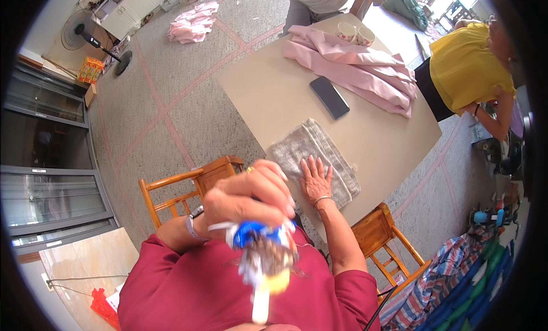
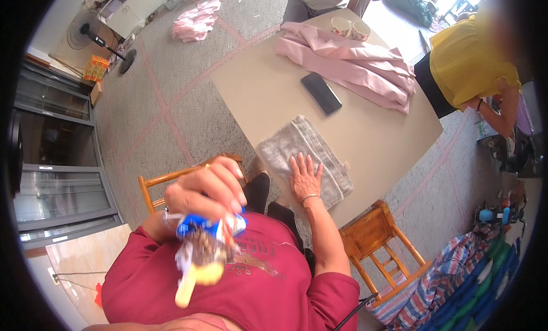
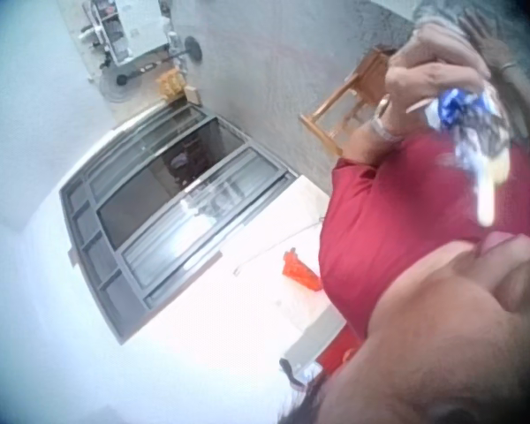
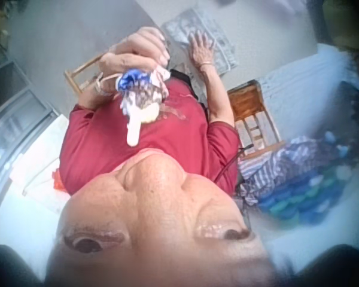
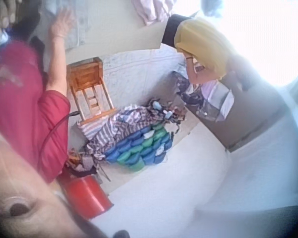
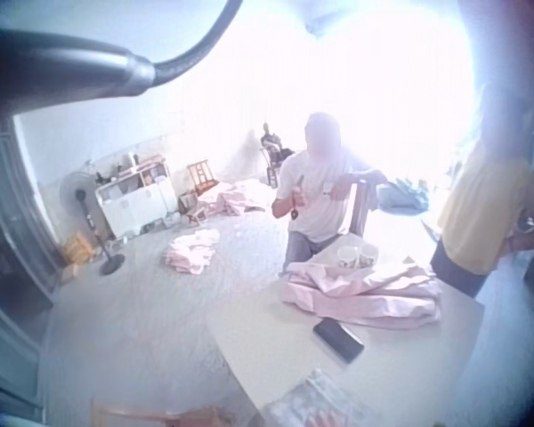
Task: The person wipes a table using a grey cloth, while holding an ice cream bar in the other hand, moving the cloth across the table's surface multiple times.
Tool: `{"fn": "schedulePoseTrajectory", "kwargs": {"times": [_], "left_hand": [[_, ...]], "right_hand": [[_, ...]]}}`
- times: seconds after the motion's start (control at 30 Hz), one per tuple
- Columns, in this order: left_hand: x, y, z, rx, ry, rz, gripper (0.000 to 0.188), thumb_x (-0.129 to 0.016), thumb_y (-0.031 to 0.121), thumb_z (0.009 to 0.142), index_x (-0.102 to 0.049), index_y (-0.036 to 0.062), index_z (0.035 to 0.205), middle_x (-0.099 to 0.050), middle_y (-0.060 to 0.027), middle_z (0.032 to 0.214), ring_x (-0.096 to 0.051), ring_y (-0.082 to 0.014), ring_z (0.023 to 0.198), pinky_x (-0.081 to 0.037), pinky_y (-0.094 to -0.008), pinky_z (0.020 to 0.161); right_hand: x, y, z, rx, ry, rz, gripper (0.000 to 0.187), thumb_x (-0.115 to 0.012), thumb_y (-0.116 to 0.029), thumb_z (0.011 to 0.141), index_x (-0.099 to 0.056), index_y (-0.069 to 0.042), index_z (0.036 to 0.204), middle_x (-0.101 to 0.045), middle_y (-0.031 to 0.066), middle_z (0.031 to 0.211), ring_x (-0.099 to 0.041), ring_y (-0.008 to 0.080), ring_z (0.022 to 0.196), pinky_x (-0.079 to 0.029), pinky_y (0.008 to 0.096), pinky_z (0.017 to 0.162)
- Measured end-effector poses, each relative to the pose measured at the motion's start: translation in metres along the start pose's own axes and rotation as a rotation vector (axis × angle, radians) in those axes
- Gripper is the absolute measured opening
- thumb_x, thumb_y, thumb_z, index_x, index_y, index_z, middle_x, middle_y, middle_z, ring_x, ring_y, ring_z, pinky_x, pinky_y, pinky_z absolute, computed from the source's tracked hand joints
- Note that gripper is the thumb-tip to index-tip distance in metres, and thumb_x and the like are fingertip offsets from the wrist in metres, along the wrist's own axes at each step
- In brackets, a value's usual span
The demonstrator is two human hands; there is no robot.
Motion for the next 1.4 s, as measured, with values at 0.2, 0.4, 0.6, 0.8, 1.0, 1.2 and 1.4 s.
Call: {"fn": "schedulePoseTrajectory", "kwargs": {"times": [0.2,0.4,0.6,0.8,1.0,1.2,1.4], "left_hand": [[-0.036,0.026,0.024,-0.097,-0.077,-0.188,0.005,-0.08,0.008,0.084,-0.076,0.0098,0.087,-0.07,-0.0045,0.104,-0.068,-0.0206,0.094,-0.042,-0.0461,0.1],[-0.04,0.037,0.03,-0.192,0.084,-0.275,0.004,-0.079,0.009,0.083,-0.076,0.0096,0.085,-0.071,-0.0044,0.099,-0.068,-0.0208,0.088,-0.042,-0.0467,0.096],[-0.03,0.04,0.033,-0.236,0.164,-0.285,0.006,-0.076,0.008,0.08,-0.074,0.0072,0.086,-0.069,-0.0055,0.096,-0.067,-0.0221,0.086,-0.043,-0.0467,0.096],[-0.009,0.029,0.032,-0.207,0.149,-0.249,0.003,-0.079,0.01,0.085,-0.077,0.0119,0.085,-0.072,-0.0038,0.1,-0.068,-0.02,0.086,-0.042,-0.0473,0.094],[0.02,0.017,0.036,-0.198,0.177,-0.188,0.009,-0.077,0.009,0.08,-0.074,0.0091,0.088,-0.068,-0.0033,0.098,-0.067,-0.0211,0.089,-0.042,-0.0446,0.099],[0.04,0.002,0.04,-0.159,0.17,-0.186,0.008,-0.079,0.009,0.082,-0.074,0.011,0.088,-0.068,-0.0027,0.099,-0.068,-0.021,0.092,-0.04,-0.0467,0.102],[0.042,-0.005,0.045,-0.166,0.155,-0.234,0.009,-0.081,0.006,0.083,-0.076,0.011,0.088,-0.07,-0.004,0.1,-0.068,-0.0214,0.093,-0.038,-0.0507,0.104]], "right_hand": [[-0.008,-0.002,-0.011,-0.003,-0.002,0.026,0.065,-0.056,-0.037,0.096,-0.035,-0.025,0.156,-0.026,0.0043,0.166,-0.021,0.0298,0.154,-0.007,0.065,0.121],[0.006,-0.007,-0.017,0.004,-0.004,0.037,0.066,-0.055,-0.038,0.097,-0.033,-0.024,0.157,-0.025,0.0042,0.167,-0.018,0.0293,0.155,-0.005,0.0636,0.122],[0.008,-0.008,-0.01,0.01,-0.035,-0.01,0.067,-0.055,-0.038,0.097,-0.03,-0.024,0.158,-0.022,0.004,0.168,-0.016,0.0295,0.155,-0.005,0.0643,0.121],[0.009,-0.012,0.036,0.015,-0.111,-0.013,0.069,-0.054,-0.036,0.098,-0.027,-0.023,0.16,-0.019,0.0045,0.169,-0.014,0.03,0.156,-0.004,0.0645,0.122],[0.016,-0.025,0.081,0.063,-0.099,-0.032,0.069,-0.052,-0.036,0.099,-0.025,-0.023,0.161,-0.016,0.0043,0.17,-0.011,0.0297,0.157,-0.003,0.0635,0.122],[0.022,-0.036,0.106,0.094,-0.083,-0.049,0.068,-0.05,-0.035,0.1,-0.023,-0.023,0.161,-0.015,0.004,0.17,-0.01,0.0291,0.157,-0.003,0.063,0.122],[0.026,-0.04,0.107,0.093,-0.049,-0.053,0.068,-0.051,-0.034,0.099,-0.023,-0.023,0.161,-0.015,0.0038,0.17,-0.01,0.0292,0.157,-0.004,0.0629,0.123]]}}
Point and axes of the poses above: each hand's wrist, its own z-axis towards the middle knuckle, its own x-axis out of the back of the hand, y = z × x, the point moved 9 cm from there along z, towards the middle knuckle
